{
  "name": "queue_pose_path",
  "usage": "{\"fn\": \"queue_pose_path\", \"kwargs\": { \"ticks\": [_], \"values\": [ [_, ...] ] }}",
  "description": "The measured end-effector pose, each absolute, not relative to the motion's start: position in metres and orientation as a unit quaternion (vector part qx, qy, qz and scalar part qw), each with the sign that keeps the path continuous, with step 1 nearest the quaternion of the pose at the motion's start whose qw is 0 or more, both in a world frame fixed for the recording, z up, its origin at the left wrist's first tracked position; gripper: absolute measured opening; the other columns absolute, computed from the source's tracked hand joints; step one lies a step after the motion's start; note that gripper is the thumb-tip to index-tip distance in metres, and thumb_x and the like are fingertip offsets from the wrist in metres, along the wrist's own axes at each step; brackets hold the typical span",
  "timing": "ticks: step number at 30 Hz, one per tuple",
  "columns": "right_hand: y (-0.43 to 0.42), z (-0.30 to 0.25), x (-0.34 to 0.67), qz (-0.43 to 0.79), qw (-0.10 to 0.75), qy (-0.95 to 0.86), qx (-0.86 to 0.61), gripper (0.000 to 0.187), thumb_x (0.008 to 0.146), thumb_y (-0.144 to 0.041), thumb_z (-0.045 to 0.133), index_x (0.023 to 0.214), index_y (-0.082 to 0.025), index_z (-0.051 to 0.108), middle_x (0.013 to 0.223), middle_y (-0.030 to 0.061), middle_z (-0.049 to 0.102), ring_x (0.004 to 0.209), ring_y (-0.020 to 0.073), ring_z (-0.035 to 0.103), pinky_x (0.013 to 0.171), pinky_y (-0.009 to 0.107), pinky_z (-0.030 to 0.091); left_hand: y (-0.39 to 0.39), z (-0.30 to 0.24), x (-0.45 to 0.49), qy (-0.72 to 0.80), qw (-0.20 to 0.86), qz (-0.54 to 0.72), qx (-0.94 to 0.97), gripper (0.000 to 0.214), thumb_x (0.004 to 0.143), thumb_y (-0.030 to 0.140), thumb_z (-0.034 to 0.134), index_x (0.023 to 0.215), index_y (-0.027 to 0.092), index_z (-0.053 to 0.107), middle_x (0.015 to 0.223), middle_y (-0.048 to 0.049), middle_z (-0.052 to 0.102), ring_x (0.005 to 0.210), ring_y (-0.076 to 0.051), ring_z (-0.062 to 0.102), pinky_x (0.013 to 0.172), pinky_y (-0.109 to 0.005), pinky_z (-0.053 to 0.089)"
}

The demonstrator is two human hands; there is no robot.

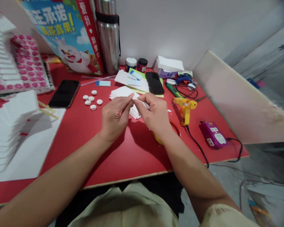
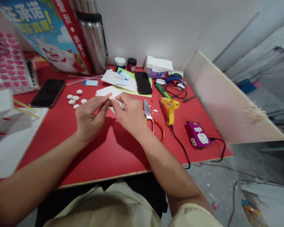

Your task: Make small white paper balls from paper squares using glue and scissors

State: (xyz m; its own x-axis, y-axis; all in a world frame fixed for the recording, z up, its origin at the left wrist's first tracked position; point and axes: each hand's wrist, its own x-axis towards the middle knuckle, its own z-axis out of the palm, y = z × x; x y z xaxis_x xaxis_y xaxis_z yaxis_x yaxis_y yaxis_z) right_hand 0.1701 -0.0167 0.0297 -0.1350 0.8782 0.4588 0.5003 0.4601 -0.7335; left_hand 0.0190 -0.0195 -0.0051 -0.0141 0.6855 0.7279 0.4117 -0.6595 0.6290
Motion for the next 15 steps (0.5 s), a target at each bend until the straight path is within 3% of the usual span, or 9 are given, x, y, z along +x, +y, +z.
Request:
{"fn": "queue_pose_path", "kwargs": {
  "ticks": [5,9,15],
  "values": [
    [-0.009,0.033,0.184,0.238,0.413,-0.763,-0.436,0.021,0.095,-0.033,0.062,0.082,-0.018,0.065,0.072,-0.0017,0.062,0.064,0.0121,0.048,0.063,0.028,0.035,-0.015,-0.001,0.012,0.386,0.269,0.609,0.638,0.014,0.089,0.031,0.077,0.098,0.022,0.083,0.085,-0.0035,0.08,0.08,-0.018,0.073,0.08,-0.031,0.058],
    [-0.007,0.036,0.191,0.262,0.38,-0.784,-0.416,0.022,0.096,-0.035,0.062,0.082,-0.018,0.066,0.074,-0.0005,0.064,0.066,0.0128,0.05,0.064,0.028,0.037,-0.012,0.006,0.005,0.401,0.403,0.562,0.601,0.02,0.082,0.036,0.083,0.093,0.02,0.084,0.08,-0.0046,0.079,0.073,-0.019,0.072,0.076,-0.034,0.061],
    [-0.01,0.037,0.189,0.283,0.401,-0.771,-0.405,0.025,0.098,-0.037,0.06,0.082,-0.018,0.067,0.076,0.0001,0.066,0.067,0.0129,0.052,0.065,0.027,0.04,-0.012,0.006,0.005,0.391,0.418,0.548,0.61,0.025,0.085,0.042,0.079,0.098,0.021,0.084,0.085,-0.0053,0.08,0.075,-0.02,0.073,0.076,-0.035,0.061]
  ]
}}
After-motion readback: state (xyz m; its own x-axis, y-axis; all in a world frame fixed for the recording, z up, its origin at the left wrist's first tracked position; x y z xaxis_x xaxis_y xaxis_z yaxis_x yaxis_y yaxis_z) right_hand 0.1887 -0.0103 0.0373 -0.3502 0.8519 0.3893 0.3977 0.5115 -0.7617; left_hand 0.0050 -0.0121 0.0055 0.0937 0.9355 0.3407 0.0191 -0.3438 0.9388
